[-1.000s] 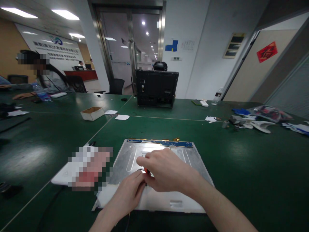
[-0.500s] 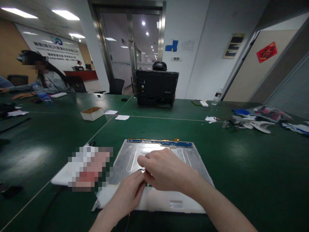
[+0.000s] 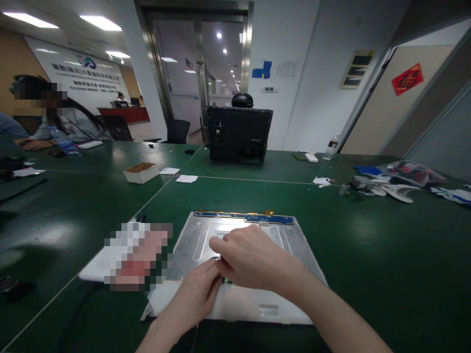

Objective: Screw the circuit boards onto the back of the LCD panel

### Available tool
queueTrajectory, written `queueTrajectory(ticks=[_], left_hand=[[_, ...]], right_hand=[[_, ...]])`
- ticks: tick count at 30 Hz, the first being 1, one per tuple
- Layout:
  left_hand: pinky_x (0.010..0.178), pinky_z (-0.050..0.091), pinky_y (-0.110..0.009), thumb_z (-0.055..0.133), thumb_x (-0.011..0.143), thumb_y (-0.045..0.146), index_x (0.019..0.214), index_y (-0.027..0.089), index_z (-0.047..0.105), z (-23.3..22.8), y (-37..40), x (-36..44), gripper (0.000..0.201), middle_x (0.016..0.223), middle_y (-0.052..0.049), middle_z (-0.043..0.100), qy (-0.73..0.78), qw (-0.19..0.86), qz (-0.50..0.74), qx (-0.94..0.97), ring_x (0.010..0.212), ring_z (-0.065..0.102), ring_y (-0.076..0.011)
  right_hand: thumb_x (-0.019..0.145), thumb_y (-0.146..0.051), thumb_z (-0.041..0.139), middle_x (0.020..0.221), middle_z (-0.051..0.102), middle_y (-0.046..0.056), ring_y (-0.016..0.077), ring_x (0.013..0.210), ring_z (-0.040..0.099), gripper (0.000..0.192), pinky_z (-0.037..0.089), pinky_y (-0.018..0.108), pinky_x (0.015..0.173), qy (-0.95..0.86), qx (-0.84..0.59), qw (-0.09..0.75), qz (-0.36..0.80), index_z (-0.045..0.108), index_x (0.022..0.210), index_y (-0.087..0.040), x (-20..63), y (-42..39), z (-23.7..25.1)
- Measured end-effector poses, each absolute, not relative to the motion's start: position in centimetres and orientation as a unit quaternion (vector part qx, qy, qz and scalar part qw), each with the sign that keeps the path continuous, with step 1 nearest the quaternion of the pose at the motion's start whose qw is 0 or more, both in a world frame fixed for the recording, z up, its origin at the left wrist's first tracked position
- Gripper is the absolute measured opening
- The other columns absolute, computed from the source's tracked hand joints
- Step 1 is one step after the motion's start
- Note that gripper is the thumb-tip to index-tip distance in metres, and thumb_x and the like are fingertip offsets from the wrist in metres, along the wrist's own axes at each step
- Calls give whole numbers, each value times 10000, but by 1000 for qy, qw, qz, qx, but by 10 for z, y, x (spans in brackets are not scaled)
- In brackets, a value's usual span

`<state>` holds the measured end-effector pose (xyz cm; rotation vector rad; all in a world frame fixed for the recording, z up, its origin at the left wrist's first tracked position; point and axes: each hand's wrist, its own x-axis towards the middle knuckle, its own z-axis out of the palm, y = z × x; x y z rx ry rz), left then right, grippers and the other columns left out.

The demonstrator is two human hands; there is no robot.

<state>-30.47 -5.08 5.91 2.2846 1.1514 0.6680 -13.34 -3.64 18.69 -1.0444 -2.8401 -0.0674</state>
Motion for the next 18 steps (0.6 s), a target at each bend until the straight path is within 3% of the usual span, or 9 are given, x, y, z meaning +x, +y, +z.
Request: queueTrajectory(ticks=[4, 10, 15, 18], left_hand=[[744, 475, -294, 429, 828, 78, 963, 190, 568, 59, -52, -305, 224, 952, -59, 632, 422, 238, 256, 836, 877, 594, -194], [750, 485, -301, 437, 810, 85, 912, 193, 585, 56, -52, -305, 209, 916, -55, 638, 429, 207, 261, 839, 865, 607, -209], [728, 481, -305, 432, 839, 106, 939, 189, 575, 55, -51, -305, 193, 897, -62, 643, 431, 226, 249, 837, 829, 607, -208], [730, 476, -298, 419, 838, 97, 939, 191, 563, 56, -51, -304, 199, 915, -60, 634, 422, 226, 258, 839, 840, 601, -200]], right_hand=[[787, -255, 507, 769, 631, 25, 147, 618, 549, 173, 234, 276, 472, -947, -315, 63, -16, 515, 940, -176, -132, -39, 191], [870, -453, 459, 662, 620, 16, 150, 581, 554, 280, 206, 278, 475, -944, -323, 60, -24, 563, 831, -196, -131, -37, 187], [851, -293, 468, 709, 629, 25, 147, 601, 553, 145, 217, 280, 473, -940, -336, 51, -24, 543, 902, -181, -133, -38, 189], [799, -256, 498, 777, 635, 32, 148, 632, 552, 184, 251, 278, 487, -945, -323, 50, -6, 516, 963, -173, -133, -40, 193]])
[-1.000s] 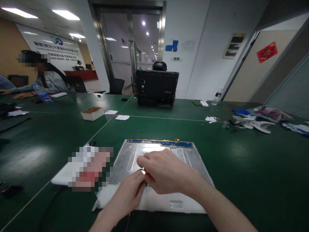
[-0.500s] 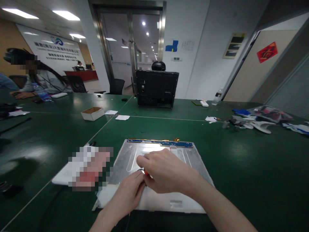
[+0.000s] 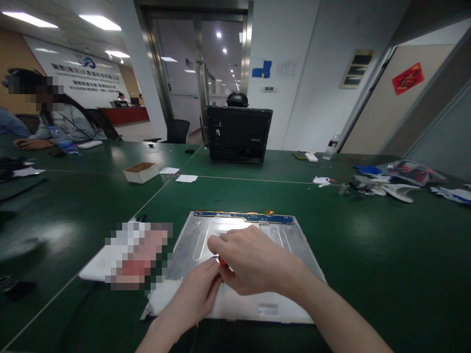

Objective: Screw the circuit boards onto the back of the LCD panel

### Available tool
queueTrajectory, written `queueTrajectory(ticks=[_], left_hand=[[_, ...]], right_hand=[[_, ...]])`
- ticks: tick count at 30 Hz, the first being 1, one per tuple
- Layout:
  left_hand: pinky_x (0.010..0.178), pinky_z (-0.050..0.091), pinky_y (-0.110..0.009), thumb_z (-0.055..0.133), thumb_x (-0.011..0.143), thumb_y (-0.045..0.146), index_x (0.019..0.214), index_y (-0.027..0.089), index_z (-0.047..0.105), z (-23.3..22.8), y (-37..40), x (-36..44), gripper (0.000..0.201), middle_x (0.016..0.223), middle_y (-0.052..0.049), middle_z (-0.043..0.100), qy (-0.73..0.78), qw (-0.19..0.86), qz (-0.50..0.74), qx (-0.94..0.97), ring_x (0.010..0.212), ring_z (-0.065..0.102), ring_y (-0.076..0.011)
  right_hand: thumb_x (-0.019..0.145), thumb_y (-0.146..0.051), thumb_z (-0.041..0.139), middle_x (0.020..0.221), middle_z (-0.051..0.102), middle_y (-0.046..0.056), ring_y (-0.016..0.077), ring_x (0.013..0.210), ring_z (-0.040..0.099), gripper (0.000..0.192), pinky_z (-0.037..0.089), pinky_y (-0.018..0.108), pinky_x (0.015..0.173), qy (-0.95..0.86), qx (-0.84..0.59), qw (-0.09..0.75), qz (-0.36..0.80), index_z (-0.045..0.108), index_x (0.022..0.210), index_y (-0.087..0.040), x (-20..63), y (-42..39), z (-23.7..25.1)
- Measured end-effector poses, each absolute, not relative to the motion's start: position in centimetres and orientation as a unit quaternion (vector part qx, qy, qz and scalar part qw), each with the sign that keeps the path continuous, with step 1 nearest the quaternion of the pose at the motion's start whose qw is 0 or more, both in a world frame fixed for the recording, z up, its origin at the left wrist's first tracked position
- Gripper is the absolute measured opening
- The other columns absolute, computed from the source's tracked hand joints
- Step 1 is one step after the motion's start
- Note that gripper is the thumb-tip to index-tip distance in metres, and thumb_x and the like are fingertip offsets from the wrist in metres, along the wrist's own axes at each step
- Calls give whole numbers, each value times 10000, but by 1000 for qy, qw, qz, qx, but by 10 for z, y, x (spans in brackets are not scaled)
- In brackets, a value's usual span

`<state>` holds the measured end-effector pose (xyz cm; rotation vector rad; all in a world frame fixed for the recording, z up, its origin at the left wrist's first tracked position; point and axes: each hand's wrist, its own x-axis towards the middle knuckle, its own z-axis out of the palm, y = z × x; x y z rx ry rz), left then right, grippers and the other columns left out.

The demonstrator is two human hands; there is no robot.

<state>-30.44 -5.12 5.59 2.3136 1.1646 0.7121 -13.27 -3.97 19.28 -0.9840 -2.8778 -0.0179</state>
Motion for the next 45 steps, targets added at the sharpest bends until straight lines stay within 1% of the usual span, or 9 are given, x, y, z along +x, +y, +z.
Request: queueTrajectory(ticks=[6, 10, 13, 19, 26, 32, 36, 39, 45], left_hand=[[715, 473, -292, 418, 842, 98, 909, 191, 560, 56, -51, -305, 183, 896, -49, 626, 432, 216, 253, 839, 829, 602, -196], [714, 473, -289, 428, 851, 112, 936, 191, 561, 60, -52, -305, 177, 902, -51, 633, 432, 230, 250, 835, 830, 605, -195], [709, 471, -285, 422, 848, 106, 922, 185, 553, 61, -53, -305, 170, 913, -53, 625, 427, 236, 250, 836, 837, 599, -192], [748, 456, -304, 407, 862, 112, 923, 193, 560, 55, -51, -305, 183, 920, -51, 619, 427, 220, 242, 843, 869, 589, -199], [710, 458, -300, 406, 852, 114, 902, 183, 540, 57, -51, -304, 158, 911, -60, 616, 431, 241, 240, 836, 834, 588, -198], [751, 462, -317, 399, 863, 121, 938, 187, 559, 55, -51, -305, 188, 934, -68, 624, 431, 238, 240, 837, 877, 592, -209], [745, 463, -302, 412, 862, 119, 935, 185, 559, 56, -51, -305, 177, 936, -62, 628, 430, 242, 236, 837, 870, 595, -198], [713, 464, -287, 418, 853, 117, 910, 183, 556, 57, -51, -304, 163, 917, -57, 627, 432, 241, 246, 833, 846, 594, -194], [715, 458, -290, 410, 864, 126, 920, 189, 564, 55, -51, -305, 176, 890, -49, 634, 436, 225, 244, 837, 833, 602, -197]], right_hand=[[861, -425, 469, 721, 634, 17, 159, 628, 562, 235, 222, 278, 490, -941, -332, 63, -1, 526, 909, -202, -131, -36, 189], [841, -308, 476, 706, 627, 8, 151, 598, 552, 122, 197, 285, 473, -938, -338, 75, -24, 505, 882, -197, -131, -36, 188], [777, -260, 515, 776, 636, 18, 151, 617, 554, 168, 214, 282, 471, -941, -329, 82, -12, 487, 926, -186, -130, -38, 191], [867, -441, 459, 724, 639, 22, 167, 622, 576, 257, 240, 280, 484, -937, -343, 59, -11, 506, 916, -193, -132, -35, 189], [795, -275, 501, 807, 638, 30, 155, 638, 557, 200, 249, 287, 482, -940, -336, 61, -16, 488, 968, -176, -130, -37, 192], [861, -451, 465, 726, 650, 24, 174, 625, 579, 261, 237, 279, 491, -932, -354, 77, -17, 500, 902, -196, -132, -33, 184], [855, -331, 470, 731, 647, 21, 164, 615, 570, 159, 218, 278, 483, -931, -357, 71, -25, 497, 923, -191, -132, -34, 185], [788, -266, 505, 784, 640, 27, 155, 628, 553, 195, 234, 277, 482, -941, -334, 62, -8, 487, 962, -180, -132, -38, 190], [880, -454, 440, 693, 633, 22, 165, 615, 569, 276, 249, 271, 503, -936, -346, 66, -11, 533, 913, -197, -132, -35, 188]])
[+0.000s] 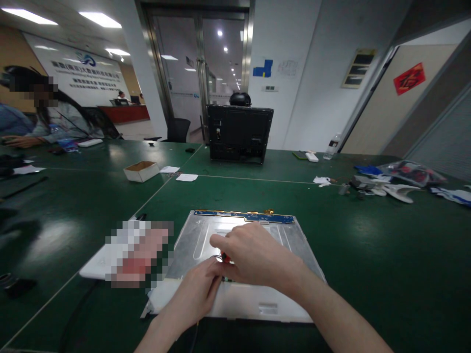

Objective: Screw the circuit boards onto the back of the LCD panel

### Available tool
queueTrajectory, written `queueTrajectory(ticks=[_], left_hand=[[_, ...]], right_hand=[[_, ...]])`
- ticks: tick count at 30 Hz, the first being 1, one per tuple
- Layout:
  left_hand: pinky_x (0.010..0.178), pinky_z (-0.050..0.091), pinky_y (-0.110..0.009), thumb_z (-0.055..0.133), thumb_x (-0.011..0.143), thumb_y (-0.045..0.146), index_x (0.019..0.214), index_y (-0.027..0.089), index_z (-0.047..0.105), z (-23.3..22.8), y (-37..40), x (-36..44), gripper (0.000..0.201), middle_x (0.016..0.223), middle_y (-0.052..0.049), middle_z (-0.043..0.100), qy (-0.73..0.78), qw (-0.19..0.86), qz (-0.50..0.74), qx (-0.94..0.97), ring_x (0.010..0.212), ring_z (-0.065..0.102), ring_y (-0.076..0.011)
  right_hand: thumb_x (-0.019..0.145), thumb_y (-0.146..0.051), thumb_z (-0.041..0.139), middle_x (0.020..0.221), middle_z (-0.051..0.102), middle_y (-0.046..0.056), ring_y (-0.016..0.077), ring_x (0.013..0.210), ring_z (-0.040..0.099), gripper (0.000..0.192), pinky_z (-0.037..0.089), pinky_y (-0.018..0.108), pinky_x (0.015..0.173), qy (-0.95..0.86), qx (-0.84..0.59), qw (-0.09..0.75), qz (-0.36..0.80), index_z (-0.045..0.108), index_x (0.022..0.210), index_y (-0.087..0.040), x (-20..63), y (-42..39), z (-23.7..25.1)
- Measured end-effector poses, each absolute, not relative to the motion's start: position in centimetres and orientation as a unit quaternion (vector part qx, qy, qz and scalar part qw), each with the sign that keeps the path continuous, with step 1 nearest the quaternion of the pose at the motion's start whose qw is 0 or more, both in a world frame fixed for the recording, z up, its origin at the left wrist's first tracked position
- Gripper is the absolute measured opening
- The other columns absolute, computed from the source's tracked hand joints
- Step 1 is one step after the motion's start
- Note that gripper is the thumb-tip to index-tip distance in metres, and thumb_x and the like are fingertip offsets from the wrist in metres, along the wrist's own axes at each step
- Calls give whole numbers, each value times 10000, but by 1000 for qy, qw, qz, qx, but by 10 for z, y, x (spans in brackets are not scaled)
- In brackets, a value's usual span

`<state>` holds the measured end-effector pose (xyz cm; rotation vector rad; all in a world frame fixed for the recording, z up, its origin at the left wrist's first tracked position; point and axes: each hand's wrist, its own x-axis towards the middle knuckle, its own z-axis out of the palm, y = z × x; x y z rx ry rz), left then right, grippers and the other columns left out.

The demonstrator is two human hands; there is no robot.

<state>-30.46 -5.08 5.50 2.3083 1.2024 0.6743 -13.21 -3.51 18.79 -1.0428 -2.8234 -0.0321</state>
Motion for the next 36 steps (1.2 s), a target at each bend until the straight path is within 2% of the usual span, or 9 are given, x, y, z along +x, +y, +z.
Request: queueTrajectory(ticks=[4, 7, 9, 16, 20, 24, 28, 32, 36], left_hand=[[716, 451, -290, 415, 866, 125, 906, 188, 561, 53, -50, -305, 163, 902, -54, 636, 435, 228, 234, 839, 837, 603, -195], [716, 452, -287, 423, 851, 109, 922, 188, 545, 53, -50, -305, 161, 916, -53, 626, 428, 233, 247, 837, 844, 595, -191], [713, 455, -286, 419, 846, 100, 929, 190, 540, 53, -50, -305, 172, 917, -51, 622, 426, 237, 254, 835, 839, 591, -187], [759, 453, -301, 409, 860, 109, 939, 196, 551, 55, -51, -305, 184, 930, -52, 624, 433, 241, 239, 835, 874, 590, -194], [741, 455, -303, 415, 862, 124, 920, 188, 546, 54, -50, -305, 157, 928, -62, 619, 435, 237, 234, 836, 865, 587, -198], [712, 458, -295, 409, 853, 115, 914, 184, 536, 56, -51, -305, 157, 912, -60, 612, 433, 244, 242, 833, 844, 586, -195], [727, 460, -300, 409, 858, 117, 933, 188, 541, 58, -52, -305, 167, 931, -60, 617, 434, 246, 247, 831, 864, 591, -201], [760, 455, -308, 404, 874, 123, 960, 196, 562, 56, -51, -305, 194, 933, -57, 635, 433, 241, 236, 836, 873, 601, -202], [750, 454, -298, 423, 857, 108, 939, 191, 557, 55, -51, -306, 177, 950, -57, 630, 434, 233, 233, 838, 882, 595, -198]], right_hand=[[899, -408, 429, 678, 639, 27, 161, 606, 574, 255, 259, 269, 517, -928, -368, 57, -22, 565, 871, -195, -133, -34, 186], [834, -297, 483, 720, 647, 24, 159, 616, 570, 150, 249, 273, 503, -932, -357, 66, -19, 545, 919, -190, -132, -37, 188], [782, -264, 509, 754, 650, 21, 161, 622, 570, 175, 237, 280, 486, -936, -344, 76, -18, 522, 939, -186, -131, -38, 190], [866, -475, 459, 722, 661, 19, 181, 624, 593, 278, 222, 282, 481, -928, -363, 77, -25, 521, 888, -205, -131, -33, 184], [883, -379, 441, 702, 648, 21, 162, 599, 573, 202, 210, 283, 479, -927, -367, 65, -30, 518, 901, -193, -132, -34, 186], [797, -254, 480, 799, 645, 34, 151, 624, 556, 178, 232, 283, 477, -934, -350, 66, -16, 494, 955, -172, -132, -38, 191], [807, -341, 523, 800, 651, 28, 174, 651, 580, 217, 266, 286, 490, -936, -345, 73, -13, 496, 957, -187, -132, -38, 190], [874, -480, 458, 747, 662, 39, 191, 645, 604, 297, 267, 288, 489, -927, -369, 62, -21, 520, 921, -193, -132, -34, 186], [889, -374, 443, 715, 645, 19, 168, 618, 585, 199, 240, 284, 483, -928, -367, 61, -22, 523, 916, -194, -133, -35, 187]])
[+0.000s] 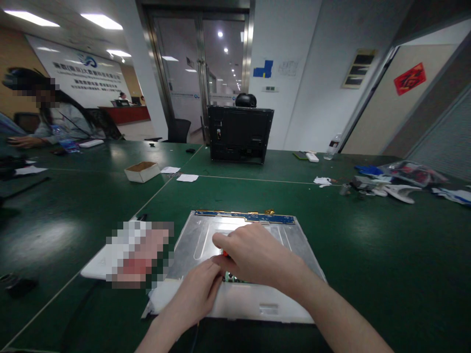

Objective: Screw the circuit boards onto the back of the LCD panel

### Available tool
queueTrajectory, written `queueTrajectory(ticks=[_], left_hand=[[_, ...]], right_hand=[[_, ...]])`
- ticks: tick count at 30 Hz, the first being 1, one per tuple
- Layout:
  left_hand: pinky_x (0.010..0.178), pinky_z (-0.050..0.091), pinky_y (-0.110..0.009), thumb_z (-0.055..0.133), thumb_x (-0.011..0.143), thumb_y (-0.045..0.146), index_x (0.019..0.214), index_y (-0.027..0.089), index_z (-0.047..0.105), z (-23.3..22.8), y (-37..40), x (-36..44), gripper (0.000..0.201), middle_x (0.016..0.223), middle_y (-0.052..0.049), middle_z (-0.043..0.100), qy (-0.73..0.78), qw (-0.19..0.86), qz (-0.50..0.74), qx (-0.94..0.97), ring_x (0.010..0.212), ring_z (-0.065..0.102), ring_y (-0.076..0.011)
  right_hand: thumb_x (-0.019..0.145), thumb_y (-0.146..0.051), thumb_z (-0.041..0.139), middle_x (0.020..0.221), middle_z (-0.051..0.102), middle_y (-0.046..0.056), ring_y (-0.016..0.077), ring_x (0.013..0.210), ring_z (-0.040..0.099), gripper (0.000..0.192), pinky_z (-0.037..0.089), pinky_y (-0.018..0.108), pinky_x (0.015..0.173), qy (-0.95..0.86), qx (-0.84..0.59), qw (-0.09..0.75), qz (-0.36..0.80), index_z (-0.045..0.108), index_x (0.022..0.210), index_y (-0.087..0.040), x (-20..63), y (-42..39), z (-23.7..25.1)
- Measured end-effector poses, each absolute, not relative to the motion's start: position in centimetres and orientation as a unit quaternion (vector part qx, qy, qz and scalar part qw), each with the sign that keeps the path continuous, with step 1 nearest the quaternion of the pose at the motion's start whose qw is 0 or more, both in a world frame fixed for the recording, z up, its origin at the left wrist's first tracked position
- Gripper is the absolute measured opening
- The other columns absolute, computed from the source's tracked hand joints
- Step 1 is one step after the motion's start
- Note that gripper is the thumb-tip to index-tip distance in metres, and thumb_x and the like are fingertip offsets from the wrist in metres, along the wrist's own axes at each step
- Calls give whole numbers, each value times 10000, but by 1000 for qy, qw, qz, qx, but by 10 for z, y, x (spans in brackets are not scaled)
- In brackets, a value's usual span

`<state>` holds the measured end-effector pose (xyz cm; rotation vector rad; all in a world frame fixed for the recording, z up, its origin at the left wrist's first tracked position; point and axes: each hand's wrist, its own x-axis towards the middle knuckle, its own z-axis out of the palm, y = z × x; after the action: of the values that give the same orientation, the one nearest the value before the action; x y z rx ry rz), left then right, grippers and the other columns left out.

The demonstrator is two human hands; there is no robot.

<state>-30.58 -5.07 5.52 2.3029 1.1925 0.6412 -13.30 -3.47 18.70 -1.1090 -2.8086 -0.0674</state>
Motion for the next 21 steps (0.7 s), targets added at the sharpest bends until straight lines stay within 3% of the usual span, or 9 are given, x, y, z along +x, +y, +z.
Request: queueTrajectory(ticks=[5, 13, 21], left_hand=[[725, 462, -287, 415, 848, 99, 933, 186, 543, 55, -51, -305, 176, 921, -52, 618, 424, 232, 251, 838, 855, 592, -190], [738, 469, -308, 422, 867, 124, 957, 193, 577, 55, -51, -304, 193, 884, -53, 639, 435, 221, 242, 838, 830, 606, -203], [717, 475, -292, 411, 857, 112, 956, 188, 557, 56, -51, -304, 192, 937, -66, 628, 427, 246, 260, 830, 857, 598, -200]], right_hand=[[799, -251, 480, 815, 636, 36, 147, 636, 549, 182, 251, 283, 478, -937, -345, 57, -3, 498, 962, -173, -133, -40, 192], [875, -437, 468, 725, 655, 21, 172, 633, 590, 244, 243, 279, 493, -933, -354, 67, -14, 525, 881, -199, -133, -35, 187], [782, -261, 497, 779, 633, 19, 148, 609, 552, 156, 237, 278, 458, -937, -339, 83, -8, 490, 916, -182, -133, -39, 191]])
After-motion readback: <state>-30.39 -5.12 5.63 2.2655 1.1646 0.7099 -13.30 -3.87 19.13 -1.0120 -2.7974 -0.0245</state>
